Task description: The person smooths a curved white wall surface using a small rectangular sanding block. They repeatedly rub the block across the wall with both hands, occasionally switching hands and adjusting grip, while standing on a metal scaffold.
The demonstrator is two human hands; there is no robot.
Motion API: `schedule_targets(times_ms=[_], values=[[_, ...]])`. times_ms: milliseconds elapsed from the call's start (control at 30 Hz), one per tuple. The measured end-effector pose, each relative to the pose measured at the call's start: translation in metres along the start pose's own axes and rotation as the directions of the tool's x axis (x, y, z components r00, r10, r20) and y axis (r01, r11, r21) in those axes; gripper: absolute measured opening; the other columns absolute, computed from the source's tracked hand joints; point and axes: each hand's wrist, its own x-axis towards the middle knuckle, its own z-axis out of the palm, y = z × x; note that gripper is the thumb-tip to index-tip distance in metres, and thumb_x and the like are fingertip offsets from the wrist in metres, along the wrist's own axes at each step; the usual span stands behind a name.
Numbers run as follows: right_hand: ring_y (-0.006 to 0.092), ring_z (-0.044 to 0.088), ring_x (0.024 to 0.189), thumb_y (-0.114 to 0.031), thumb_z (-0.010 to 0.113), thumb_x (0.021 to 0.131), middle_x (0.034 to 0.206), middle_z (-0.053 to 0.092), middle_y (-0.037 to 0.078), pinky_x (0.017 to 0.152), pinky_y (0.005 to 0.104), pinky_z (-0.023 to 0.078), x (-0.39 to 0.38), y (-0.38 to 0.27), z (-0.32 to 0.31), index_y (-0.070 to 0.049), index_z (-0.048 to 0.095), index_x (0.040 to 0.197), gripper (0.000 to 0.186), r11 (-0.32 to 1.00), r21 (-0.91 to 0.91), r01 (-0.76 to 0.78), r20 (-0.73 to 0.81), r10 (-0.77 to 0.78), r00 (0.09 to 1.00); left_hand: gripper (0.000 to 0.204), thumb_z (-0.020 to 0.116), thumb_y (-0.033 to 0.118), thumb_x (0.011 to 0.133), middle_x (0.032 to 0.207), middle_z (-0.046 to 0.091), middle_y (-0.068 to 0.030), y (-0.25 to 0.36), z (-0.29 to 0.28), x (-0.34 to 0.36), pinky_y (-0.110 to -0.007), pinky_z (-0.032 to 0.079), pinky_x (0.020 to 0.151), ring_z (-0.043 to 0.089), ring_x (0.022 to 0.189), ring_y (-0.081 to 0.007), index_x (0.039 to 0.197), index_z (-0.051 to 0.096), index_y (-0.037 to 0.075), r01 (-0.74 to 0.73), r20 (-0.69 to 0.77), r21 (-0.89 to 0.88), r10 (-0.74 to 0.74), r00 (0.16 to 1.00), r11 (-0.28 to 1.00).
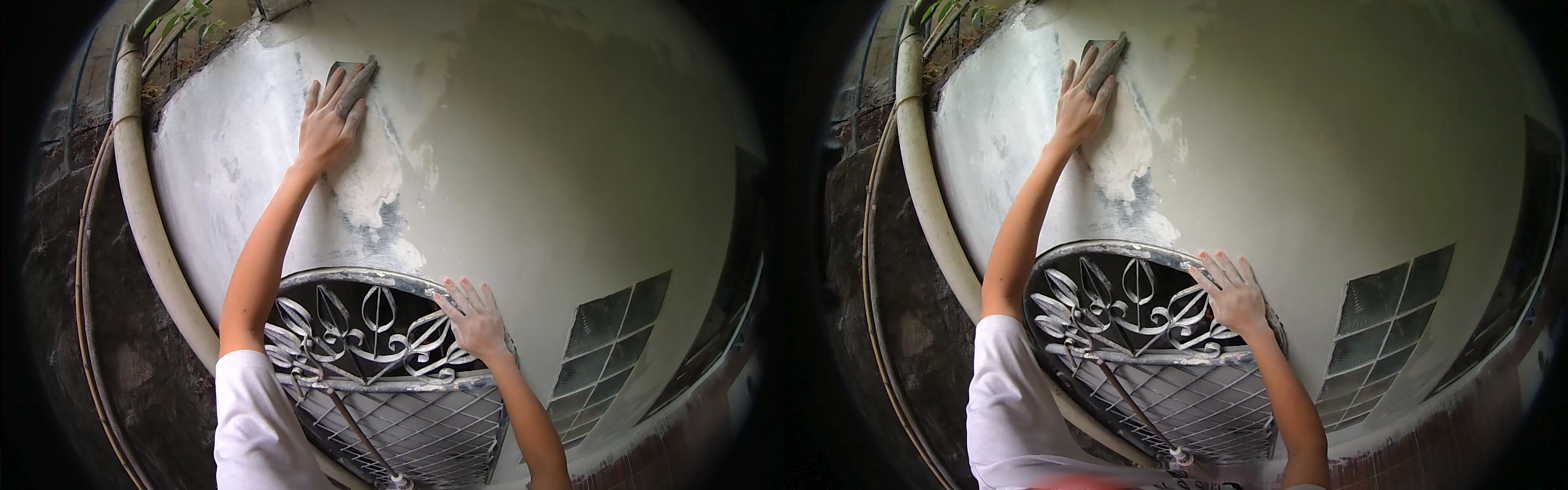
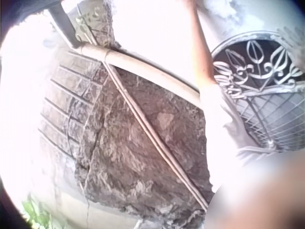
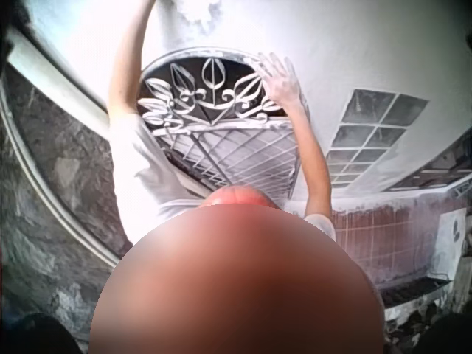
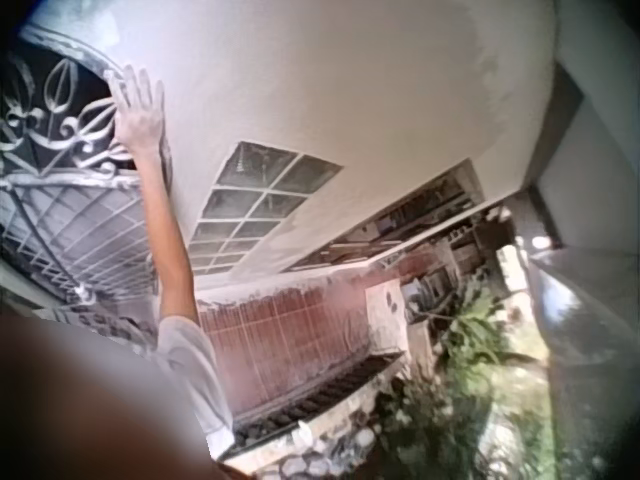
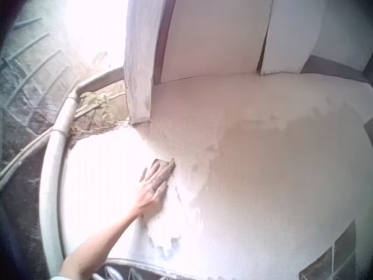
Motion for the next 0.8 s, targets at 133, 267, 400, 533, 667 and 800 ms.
schedule_targets(times_ms=[133, 267, 400, 533, 667, 800], values=[[0.03, 0.04, 0.143, -0.015, 0.059, 0.087, 0.155, 0.045, 0.005, 0.117, 0.0569, 0.026, -0.005, -0.01, 0.0, -0.023, 0.056, 0.141, 0.054, 0.999, -0.005, -0.045, -0.03, 0.044, 0.999, 0.052, 0.04, 0.034, 0.105, 0.16, 0.036, 0.0073, -0.019, -0.001, 0.028, -0.052, 0.014, 0.124, 0.029, 0.149, -0.0208, 0.156, 0.034, 0.029, -0.068, 0.032, 0.104, 0.065, 0.997, 0.992], [0.0346, 0.043, 0.141, -0.012, 0.059, 0.084, 0.153, 0.045, 0.014, 0.116, 0.0554, 0.03, -0.002, -0.024, -0.003, -0.019, 0.057, 0.139, 0.055, 0.993, 0.101, -0.068, -0.008, 0.069, 0.998, 0.053, 0.033, 0.035, 0.105, 0.162, 0.032, 0.0042, -0.041, 0.011, 0.089, -0.056, 0.011, 0.123, 0.025, 0.151, -0.0222, 0.158, 0.026, 0.03, 0.072, -0.076, 0.16, -0.061, 0.995, 0.985], [0.029, 0.045, 0.14, -0.008, 0.061, 0.079, 0.155, 0.044, 0.009, 0.115, 0.0505, 0.035, 0.003, -0.035, -0.012, -0.021, 0.052, 0.144, 0.067, 0.992, 0.024, -0.123, 0.018, 0.123, 0.992, 0.055, 0.027, 0.037, 0.106, 0.164, 0.027, 0.0016, -0.045, 0.026, 0.127, -0.058, 0.008, 0.122, 0.018, 0.153, -0.0239, 0.16, 0.021, 0.029, 0.269, -0.228, 0.184, -0.225, 0.947, 0.946], [0.0296, 0.044, 0.14, -0.01, 0.058, 0.086, 0.156, 0.042, 0.009, 0.115, 0.0506, 0.034, 0.0, -0.041, -0.022, -0.018, 0.049, 0.147, 0.061, 0.985, -0.001, -0.174, 0.08, 0.174, 0.982, 0.056, 0.029, 0.039, 0.106, 0.163, 0.028, 0.0027, -0.022, 0.035, 0.097, -0.056, 0.01, 0.123, 0.02, 0.152, -0.0229, 0.16, 0.022, 0.028, 0.203, -0.219, 0.15, -0.167, 0.961, 0.968], [0.032, 0.041, 0.142, -0.014, 0.057, 0.09, 0.158, 0.037, 0.012, 0.116, 0.0515, 0.033, -0.003, -0.048, -0.025, -0.018, 0.042, 0.151, 0.063, 0.977, 0.024, -0.213, 0.107, 0.209, 0.972, 0.056, 0.033, 0.04, 0.105, 0.163, 0.029, 0.0049, -0.002, 0.022, 0.039, -0.054, 0.014, 0.123, 0.026, 0.15, -0.0206, 0.159, 0.025, 0.028, -0.131, 0.036, 0.175, 0.126, 0.991, 0.976], [0.0329, 0.036, 0.145, -0.016, 0.059, 0.089, 0.16, 0.034, 0.012, 0.118, 0.0521, 0.029, -0.001, -0.06, -0.02, -0.017, 0.039, 0.153, 0.068, 0.957, 0.075, -0.279, 0.07, 0.274, 0.959, 0.056, 0.038, 0.04, 0.104, 0.162, 0.032, 0.006, -0.018, 0.01, 0.049, -0.054, 0.016, 0.122, 0.029, 0.149, -0.0188, 0.158, 0.027, 0.031, -0.161, -0.057, 0.143, 0.17, 0.984, 0.977]])
